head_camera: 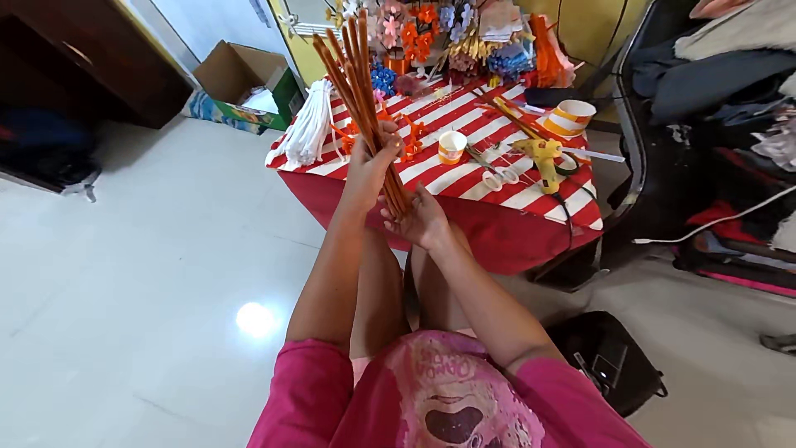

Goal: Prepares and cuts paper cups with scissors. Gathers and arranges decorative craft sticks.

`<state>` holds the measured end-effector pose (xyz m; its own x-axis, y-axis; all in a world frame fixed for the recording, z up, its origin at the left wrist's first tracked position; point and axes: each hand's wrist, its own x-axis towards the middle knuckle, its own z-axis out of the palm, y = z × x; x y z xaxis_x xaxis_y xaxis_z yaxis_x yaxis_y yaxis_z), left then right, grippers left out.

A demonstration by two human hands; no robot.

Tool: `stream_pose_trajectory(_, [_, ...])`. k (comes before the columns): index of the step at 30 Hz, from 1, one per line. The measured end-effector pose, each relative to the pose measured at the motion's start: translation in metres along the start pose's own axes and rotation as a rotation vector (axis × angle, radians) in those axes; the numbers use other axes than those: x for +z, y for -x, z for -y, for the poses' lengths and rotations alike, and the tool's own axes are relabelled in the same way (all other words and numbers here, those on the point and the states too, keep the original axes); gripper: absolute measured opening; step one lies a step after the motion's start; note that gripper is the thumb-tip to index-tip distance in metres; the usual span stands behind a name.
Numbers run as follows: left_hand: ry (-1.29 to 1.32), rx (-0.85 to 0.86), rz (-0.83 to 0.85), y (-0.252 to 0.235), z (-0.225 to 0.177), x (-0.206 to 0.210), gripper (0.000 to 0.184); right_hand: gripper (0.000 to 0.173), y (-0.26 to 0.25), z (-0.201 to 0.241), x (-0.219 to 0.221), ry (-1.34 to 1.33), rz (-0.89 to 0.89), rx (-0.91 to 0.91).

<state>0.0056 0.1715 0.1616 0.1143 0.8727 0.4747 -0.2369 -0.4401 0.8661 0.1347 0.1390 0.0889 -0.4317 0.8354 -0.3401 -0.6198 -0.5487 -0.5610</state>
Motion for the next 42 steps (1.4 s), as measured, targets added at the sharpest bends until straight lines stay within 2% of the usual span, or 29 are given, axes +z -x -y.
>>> stream_pose_trajectory(1, [-0.014, -0.037, 0.007, 0.004, 0.009, 0.000, 0.026, 0.072, 0.000, -0.001, -0.002, 0.022, 0.025, -0.036])
stream_pose_trajectory(4, [0.014, -0.164, 0.006, 0.021, 0.033, -0.003, 0.017, 0.064, 0.000, -0.003, -0.011, 0.239, -0.019, -0.122])
stream_pose_trajectory(8, [0.093, -0.285, 0.045, 0.034, 0.053, -0.013, 0.021, 0.041, 0.000, -0.009, -0.035, 0.634, -0.081, -0.360])
stream_pose_trajectory(11, [0.158, -0.345, 0.049, 0.033, 0.064, -0.018, 0.021, 0.022, 0.004, -0.008, -0.039, 0.737, -0.092, -0.426])
stream_pose_trajectory(14, [0.157, -0.400, 0.063, 0.037, 0.073, -0.021, 0.021, 0.011, 0.003, -0.005, -0.040, 0.805, -0.090, -0.448])
stream_pose_trajectory(20, [0.190, -0.459, 0.096, 0.053, 0.092, -0.023, 0.026, 0.009, 0.001, -0.008, -0.048, 0.838, -0.045, -0.344])
stream_pose_trajectory(23, [0.282, -0.498, 0.050, 0.056, 0.087, -0.020, 0.027, 0.005, 0.004, -0.008, -0.051, 0.845, -0.062, -0.374])
stream_pose_trajectory(30, [0.323, -0.515, 0.036, 0.055, 0.075, -0.019, 0.027, 0.003, 0.018, -0.002, -0.048, 0.778, -0.064, -0.294])
stream_pose_trajectory(34, [0.332, -0.489, 0.037, 0.054, 0.077, -0.016, 0.021, 0.016, 0.021, -0.004, -0.044, 1.010, -0.088, -0.330])
stream_pose_trajectory(37, [0.321, -0.469, 0.020, 0.054, 0.074, -0.011, 0.019, 0.025, 0.025, -0.005, -0.041, 1.132, -0.020, -0.368])
stream_pose_trajectory(40, [0.324, -0.490, -0.002, 0.054, 0.067, -0.007, 0.018, 0.025, 0.027, -0.003, -0.042, 1.121, -0.010, -0.350])
stream_pose_trajectory(42, [0.337, -0.494, -0.035, 0.053, 0.063, -0.005, 0.018, 0.025, 0.025, -0.005, -0.047, 0.986, -0.045, -0.326])
